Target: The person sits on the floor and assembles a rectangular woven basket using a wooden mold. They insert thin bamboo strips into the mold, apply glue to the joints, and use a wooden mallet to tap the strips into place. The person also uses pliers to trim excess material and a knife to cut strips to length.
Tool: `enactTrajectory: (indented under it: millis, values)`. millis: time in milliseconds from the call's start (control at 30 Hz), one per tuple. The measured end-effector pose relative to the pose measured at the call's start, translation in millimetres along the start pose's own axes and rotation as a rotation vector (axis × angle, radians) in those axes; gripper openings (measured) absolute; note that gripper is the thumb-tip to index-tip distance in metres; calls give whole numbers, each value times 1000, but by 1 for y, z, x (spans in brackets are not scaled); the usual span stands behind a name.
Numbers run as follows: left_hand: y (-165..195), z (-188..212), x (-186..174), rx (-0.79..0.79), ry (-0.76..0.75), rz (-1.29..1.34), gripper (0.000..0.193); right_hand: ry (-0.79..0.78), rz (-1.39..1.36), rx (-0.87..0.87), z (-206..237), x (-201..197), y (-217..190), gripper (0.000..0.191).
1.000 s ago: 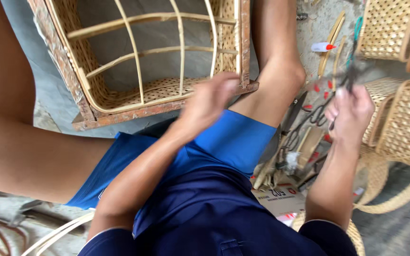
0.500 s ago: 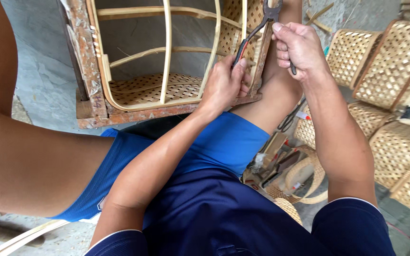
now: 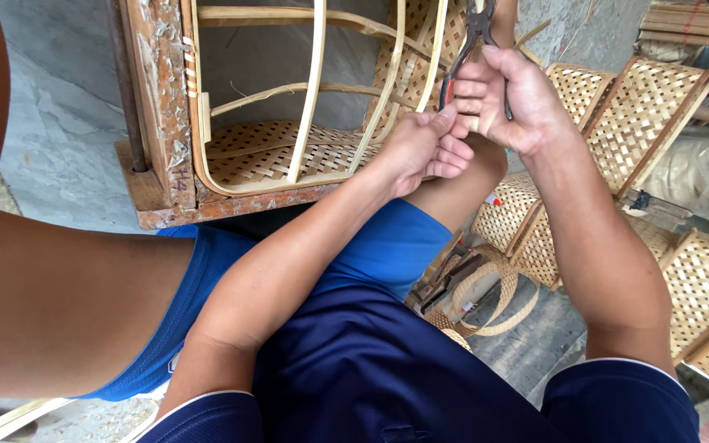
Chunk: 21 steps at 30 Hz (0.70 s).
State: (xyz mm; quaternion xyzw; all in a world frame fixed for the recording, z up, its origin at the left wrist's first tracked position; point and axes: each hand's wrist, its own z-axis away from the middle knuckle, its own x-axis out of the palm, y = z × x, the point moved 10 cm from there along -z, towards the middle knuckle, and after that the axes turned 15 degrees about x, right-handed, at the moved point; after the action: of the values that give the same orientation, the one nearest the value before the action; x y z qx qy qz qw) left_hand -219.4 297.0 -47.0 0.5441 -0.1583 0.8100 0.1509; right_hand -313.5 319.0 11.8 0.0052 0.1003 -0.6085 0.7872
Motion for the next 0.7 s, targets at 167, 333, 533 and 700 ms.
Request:
enactTrajectory:
  millis: [167, 333, 533, 700]
  values:
    - [13, 6, -2, -61, 0, 133, 37, -133, -35, 35, -5, 21, 4, 57]
    - [18, 13, -3, -127, 56, 181, 37, -227, -153, 7, -1, 31, 5, 56]
    - [23, 15, -5, -161, 83, 249, 39, -175, -244, 40, -2, 36, 8, 62]
    - [28, 13, -5, -129, 73, 267, 38, -252, -318, -27, -15, 36, 8, 52]
